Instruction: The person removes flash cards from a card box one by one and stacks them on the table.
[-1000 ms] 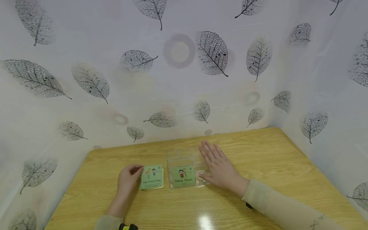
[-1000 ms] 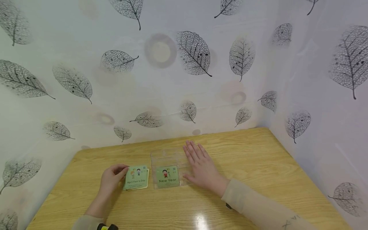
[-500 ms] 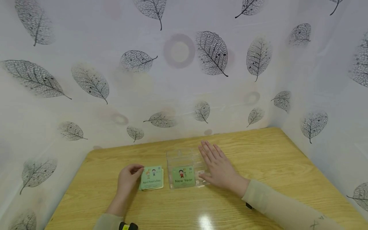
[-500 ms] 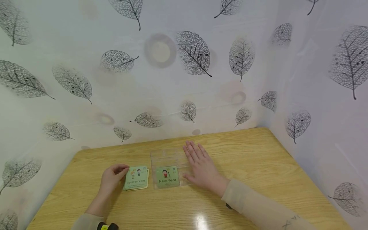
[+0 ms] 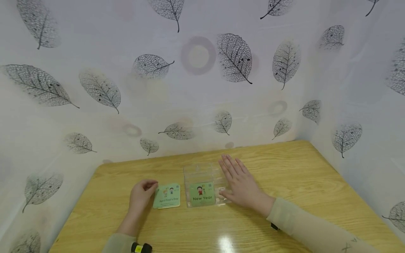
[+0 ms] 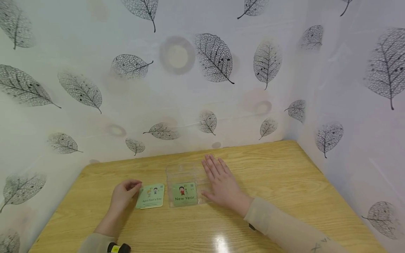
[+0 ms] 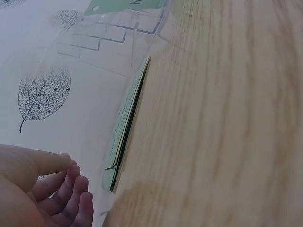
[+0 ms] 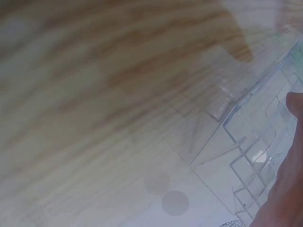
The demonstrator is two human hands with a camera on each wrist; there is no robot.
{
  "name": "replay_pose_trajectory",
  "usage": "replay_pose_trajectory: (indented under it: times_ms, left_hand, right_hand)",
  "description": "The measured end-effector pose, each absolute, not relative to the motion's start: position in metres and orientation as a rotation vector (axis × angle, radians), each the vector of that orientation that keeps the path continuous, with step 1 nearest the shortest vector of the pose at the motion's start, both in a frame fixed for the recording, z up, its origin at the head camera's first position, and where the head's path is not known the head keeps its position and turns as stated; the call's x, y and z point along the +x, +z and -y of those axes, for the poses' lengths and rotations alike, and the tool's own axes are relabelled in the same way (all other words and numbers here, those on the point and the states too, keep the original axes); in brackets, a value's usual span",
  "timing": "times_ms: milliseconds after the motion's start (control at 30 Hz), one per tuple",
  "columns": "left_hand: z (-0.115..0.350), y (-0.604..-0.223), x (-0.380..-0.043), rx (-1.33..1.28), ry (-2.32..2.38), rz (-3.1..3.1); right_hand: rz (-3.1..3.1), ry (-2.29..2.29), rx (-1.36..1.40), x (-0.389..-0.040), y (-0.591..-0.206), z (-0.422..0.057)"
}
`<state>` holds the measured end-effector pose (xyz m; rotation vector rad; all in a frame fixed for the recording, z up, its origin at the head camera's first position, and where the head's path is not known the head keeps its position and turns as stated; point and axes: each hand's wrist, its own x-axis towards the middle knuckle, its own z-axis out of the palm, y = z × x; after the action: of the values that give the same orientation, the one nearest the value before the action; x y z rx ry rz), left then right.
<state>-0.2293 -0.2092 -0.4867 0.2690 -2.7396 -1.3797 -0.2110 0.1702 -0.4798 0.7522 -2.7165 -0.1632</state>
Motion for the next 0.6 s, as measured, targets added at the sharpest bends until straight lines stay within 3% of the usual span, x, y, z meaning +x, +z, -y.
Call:
replay_pose_trajectory:
  times_ms: [600]
  left_hand:
    - [0.2060,-0.4792,-0.2257,0.326,-1.558,2.626]
  right_hand:
    - [2.717,-0.182,0.759,-0.2107,-0.4769,-0.1702]
